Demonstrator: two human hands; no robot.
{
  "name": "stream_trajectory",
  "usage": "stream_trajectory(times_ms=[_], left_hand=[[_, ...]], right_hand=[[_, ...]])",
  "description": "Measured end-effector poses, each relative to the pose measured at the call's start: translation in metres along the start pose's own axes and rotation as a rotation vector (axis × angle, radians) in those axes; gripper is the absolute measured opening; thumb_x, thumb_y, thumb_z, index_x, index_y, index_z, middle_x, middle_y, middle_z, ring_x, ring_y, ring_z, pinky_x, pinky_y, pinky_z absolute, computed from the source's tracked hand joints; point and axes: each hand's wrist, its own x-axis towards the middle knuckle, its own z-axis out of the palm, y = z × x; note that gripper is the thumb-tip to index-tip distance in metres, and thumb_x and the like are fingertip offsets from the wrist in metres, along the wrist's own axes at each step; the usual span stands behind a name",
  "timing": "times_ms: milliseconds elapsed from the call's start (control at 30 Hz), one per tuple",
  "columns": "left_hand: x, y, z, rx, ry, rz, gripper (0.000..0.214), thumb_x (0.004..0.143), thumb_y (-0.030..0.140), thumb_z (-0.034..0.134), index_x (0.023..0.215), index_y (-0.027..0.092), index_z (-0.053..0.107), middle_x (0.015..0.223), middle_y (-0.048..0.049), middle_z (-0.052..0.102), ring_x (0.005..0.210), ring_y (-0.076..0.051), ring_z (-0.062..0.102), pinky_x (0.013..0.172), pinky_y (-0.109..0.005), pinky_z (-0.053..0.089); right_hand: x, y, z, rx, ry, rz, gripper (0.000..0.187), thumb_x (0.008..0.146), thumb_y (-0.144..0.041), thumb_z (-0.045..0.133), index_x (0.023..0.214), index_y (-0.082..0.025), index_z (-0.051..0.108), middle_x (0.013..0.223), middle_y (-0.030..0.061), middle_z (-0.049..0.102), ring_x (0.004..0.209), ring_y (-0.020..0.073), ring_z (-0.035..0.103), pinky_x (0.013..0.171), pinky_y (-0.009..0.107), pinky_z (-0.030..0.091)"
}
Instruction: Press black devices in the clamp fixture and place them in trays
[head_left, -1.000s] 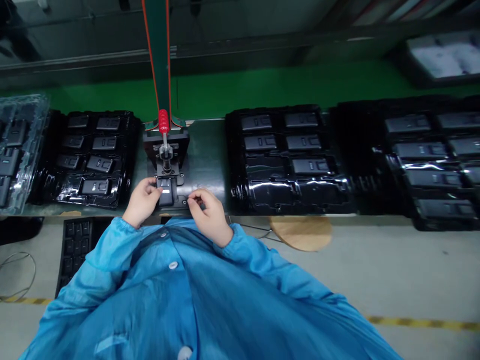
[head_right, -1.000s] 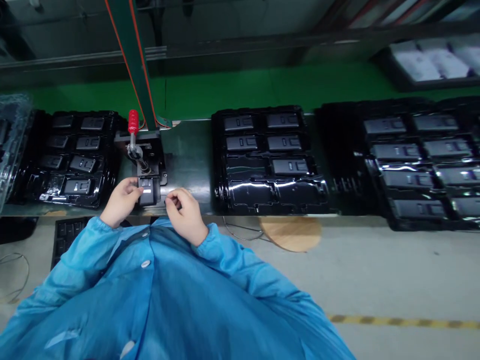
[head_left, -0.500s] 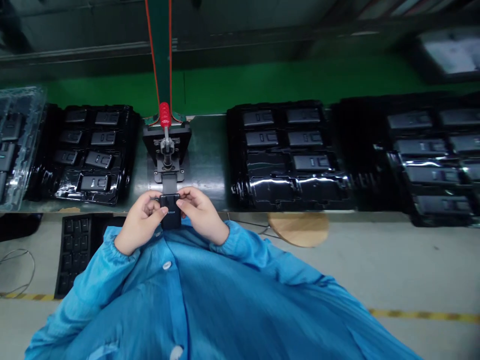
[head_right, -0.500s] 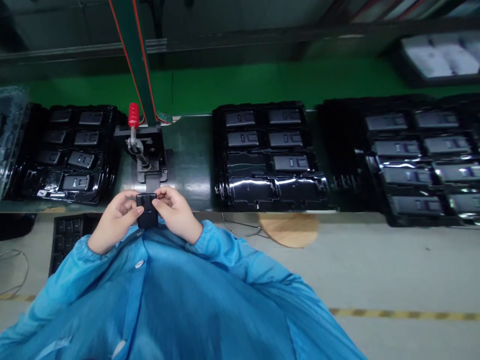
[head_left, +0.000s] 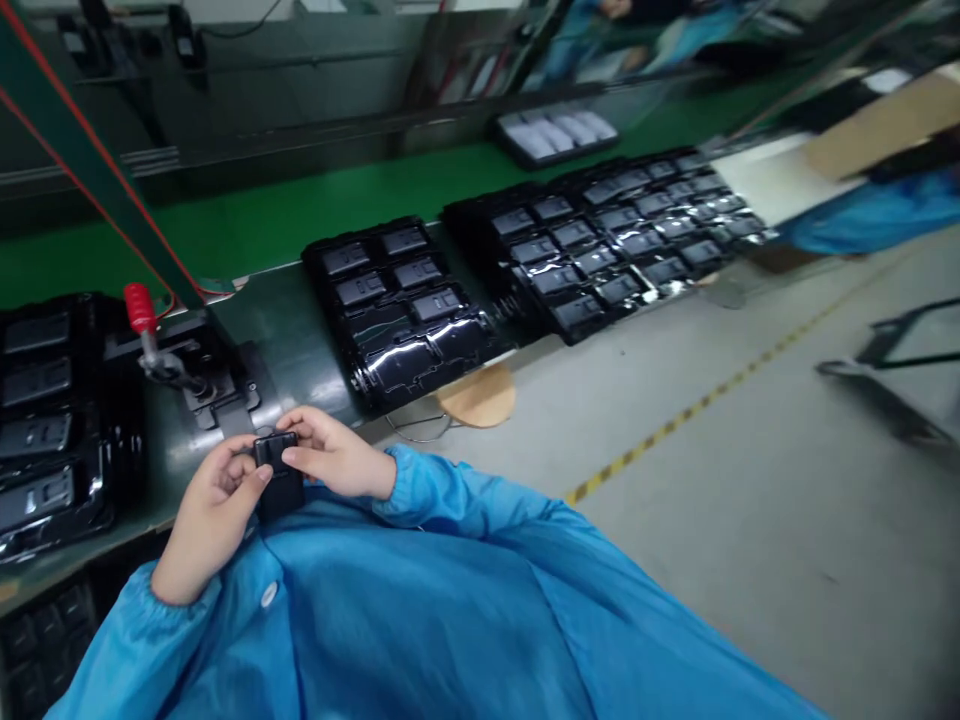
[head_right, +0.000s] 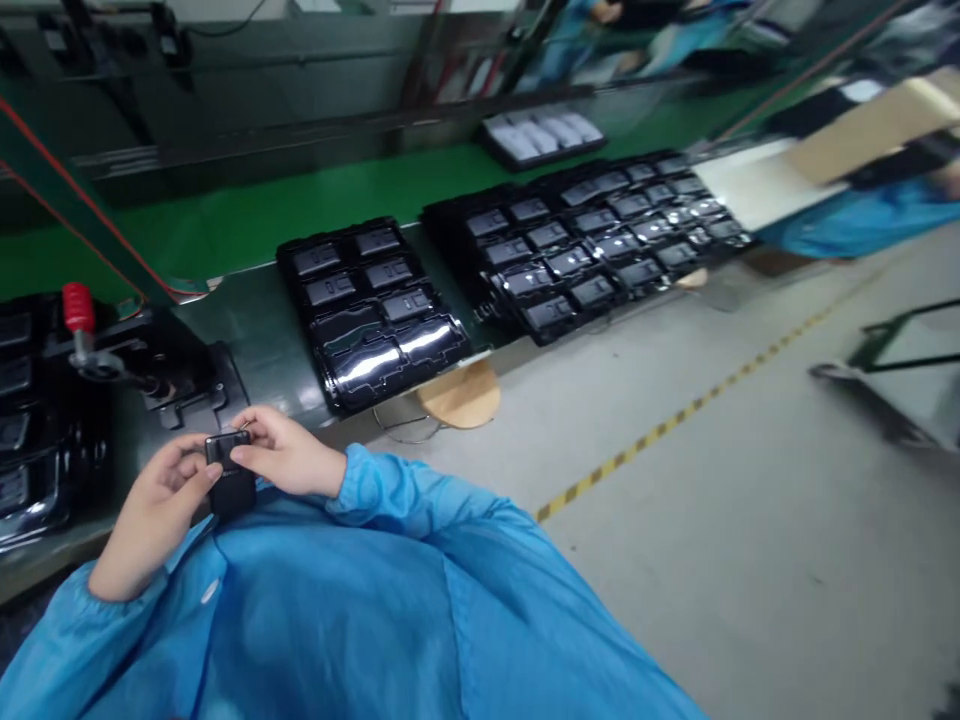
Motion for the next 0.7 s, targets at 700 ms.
stream_trajectory(times_ms=[700], left_hand=[[-0.020, -0.002, -0.013, 0.125, 0.088, -0.039, 0.062, 0.088, 0.058, 0.081, 0.137, 0.025, 0.064, 0.128, -0.0103, 0.073, 0.100, -0.022, 0.071, 0.085, -0.033, 0.061]], right_hand=[[0.038, -0.085, -0.174, -0.351, 0.982, 0.067, 0.022, 0.098, -0.023, 0.062, 0.100, -0.024, 0.040, 0.075, -0.0070, 0.057, 0.053, 0.0133, 0.067, 0.047, 0.023, 0.056]])
